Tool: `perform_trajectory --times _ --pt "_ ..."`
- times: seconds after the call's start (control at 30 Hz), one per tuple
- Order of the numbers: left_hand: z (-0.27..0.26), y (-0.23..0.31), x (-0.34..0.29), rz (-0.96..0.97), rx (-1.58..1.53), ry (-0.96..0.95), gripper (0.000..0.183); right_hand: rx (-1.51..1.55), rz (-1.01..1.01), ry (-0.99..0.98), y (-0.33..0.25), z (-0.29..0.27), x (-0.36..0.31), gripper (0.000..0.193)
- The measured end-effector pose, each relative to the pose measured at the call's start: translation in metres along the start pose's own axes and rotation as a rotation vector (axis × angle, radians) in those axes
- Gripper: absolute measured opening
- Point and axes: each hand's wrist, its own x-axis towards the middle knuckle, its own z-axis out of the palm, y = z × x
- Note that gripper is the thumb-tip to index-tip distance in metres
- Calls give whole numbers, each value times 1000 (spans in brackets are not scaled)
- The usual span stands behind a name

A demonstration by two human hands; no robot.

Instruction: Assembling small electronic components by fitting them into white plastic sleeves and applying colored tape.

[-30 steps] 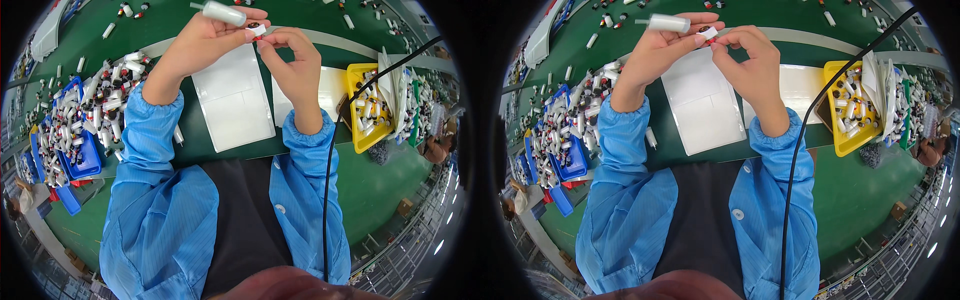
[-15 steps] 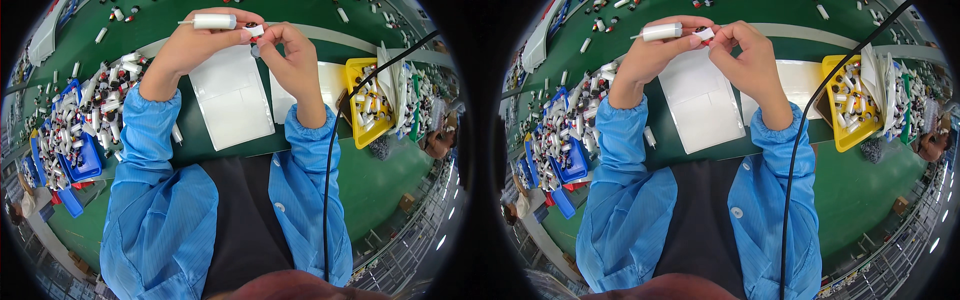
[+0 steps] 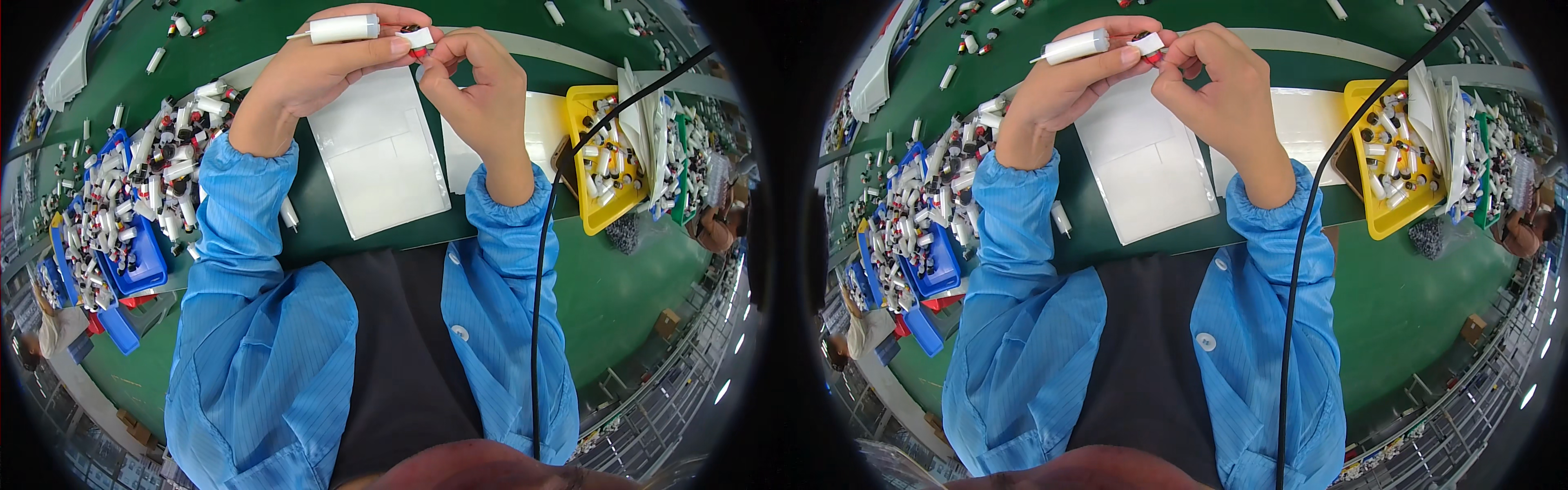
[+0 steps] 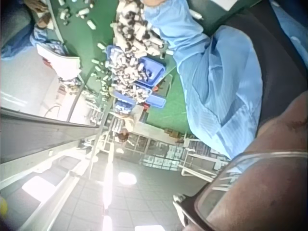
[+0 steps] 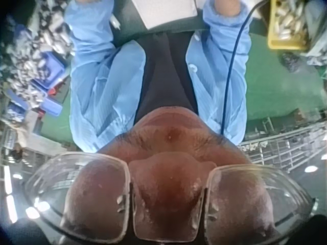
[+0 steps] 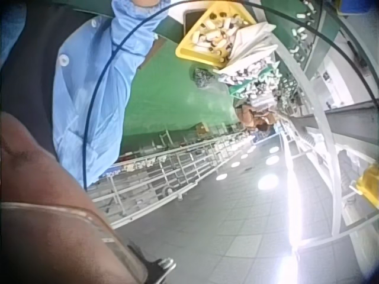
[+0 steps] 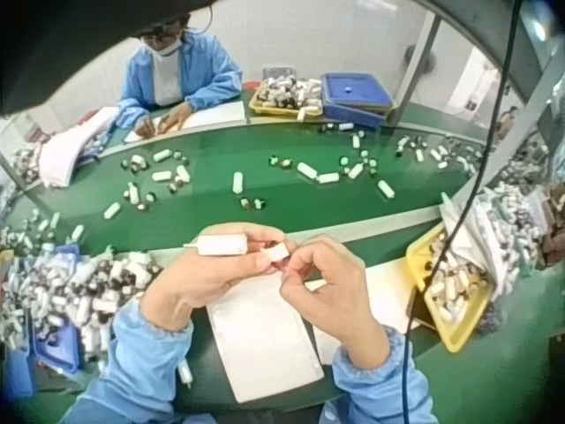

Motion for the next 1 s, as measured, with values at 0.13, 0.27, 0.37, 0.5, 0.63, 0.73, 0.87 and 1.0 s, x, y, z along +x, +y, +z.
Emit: perform_trajectory --times 0.13,0.27,0.37,0.5,0.63,0.73,0.87,1.0 --pt "3 -2 1 -30 -70 0 37 -21 -61 50 0 0 -2 12" --pt "7 -6 5 -12 -92 15 36 -57 -12 59 0 -4 -3 15" --pt "12 -1 4 12 -90 65 36 -87 41 128 -8 -2 -4 24" --pt "13 -3 -4 66 -97 118 36 -245 -92 98 -12 14 -8 41" --pt "16 5 -10 257 176 185 40 -162 31 3 -14 16 -8 37" --pt "2 26 -31 384 476 207 37 -17 62 -63 -18 21 -7 31" --pt "-69 114 -77 20 952 522 35 188 248 66 -6 23 -35 17" --pt "-238 146 -147 -254 1503 803 37 125 289 -72 4 21 -49 10"
